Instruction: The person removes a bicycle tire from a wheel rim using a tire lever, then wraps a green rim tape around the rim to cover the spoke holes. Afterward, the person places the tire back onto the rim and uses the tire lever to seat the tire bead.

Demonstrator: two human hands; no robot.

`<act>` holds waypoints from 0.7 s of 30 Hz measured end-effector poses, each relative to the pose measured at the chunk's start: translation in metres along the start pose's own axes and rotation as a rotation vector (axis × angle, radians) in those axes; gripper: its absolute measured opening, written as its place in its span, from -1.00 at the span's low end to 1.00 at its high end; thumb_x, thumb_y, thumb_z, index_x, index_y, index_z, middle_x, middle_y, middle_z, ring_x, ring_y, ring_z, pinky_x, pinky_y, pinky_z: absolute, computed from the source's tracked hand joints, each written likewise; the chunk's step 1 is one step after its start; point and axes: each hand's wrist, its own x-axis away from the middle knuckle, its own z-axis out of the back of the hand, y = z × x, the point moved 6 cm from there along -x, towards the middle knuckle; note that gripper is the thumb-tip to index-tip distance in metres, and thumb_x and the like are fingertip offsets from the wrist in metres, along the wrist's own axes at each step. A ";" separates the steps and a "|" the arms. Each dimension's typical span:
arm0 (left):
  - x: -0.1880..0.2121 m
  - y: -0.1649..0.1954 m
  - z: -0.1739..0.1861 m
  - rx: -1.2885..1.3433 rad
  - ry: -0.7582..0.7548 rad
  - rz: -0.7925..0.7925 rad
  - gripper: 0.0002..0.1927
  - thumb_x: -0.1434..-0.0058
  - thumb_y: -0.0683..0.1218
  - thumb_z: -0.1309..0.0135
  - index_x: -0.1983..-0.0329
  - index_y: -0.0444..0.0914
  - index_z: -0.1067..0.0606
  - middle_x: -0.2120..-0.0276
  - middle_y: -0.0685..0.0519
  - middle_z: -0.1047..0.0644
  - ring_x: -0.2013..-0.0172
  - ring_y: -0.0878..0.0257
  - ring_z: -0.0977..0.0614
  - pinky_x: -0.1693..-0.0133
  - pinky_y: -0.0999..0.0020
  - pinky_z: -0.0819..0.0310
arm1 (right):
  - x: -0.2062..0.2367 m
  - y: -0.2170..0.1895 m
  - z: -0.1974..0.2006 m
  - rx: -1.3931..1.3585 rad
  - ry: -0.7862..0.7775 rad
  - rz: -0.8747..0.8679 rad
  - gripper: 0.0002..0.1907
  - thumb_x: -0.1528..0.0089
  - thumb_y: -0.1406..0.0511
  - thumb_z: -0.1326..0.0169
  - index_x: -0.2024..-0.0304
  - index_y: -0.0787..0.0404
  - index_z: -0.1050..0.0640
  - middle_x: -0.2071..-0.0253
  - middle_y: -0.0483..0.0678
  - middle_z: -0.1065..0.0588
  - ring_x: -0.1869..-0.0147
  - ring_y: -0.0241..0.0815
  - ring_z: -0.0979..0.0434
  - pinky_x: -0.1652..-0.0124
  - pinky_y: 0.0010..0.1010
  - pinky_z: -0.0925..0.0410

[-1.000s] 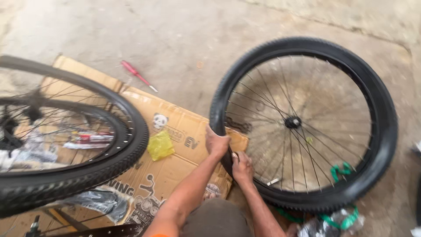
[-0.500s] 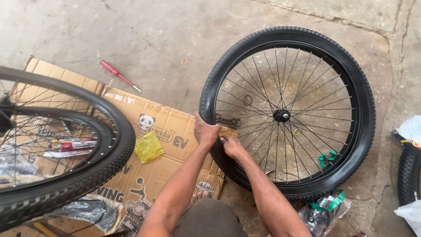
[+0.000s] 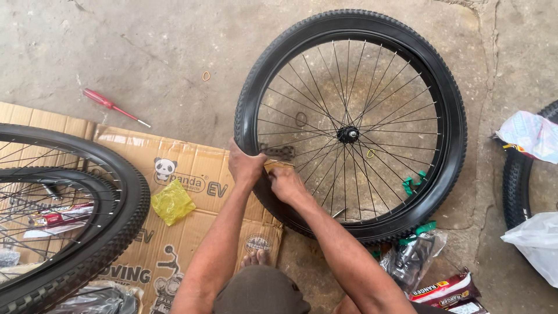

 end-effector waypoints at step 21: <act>-0.030 -0.020 -0.025 -0.151 -0.111 0.063 0.00 0.11 0.09 -0.38 -0.38 -0.34 -0.24 -0.15 -0.24 -0.50 -0.16 -0.13 -0.54 -0.22 0.07 -0.38 | 0.175 0.054 -0.062 -0.217 -0.259 0.365 -0.69 -0.29 0.31 -0.03 -0.09 0.20 -0.45 0.00 0.08 -0.39 0.02 0.07 -0.52 0.14 -0.20 -0.43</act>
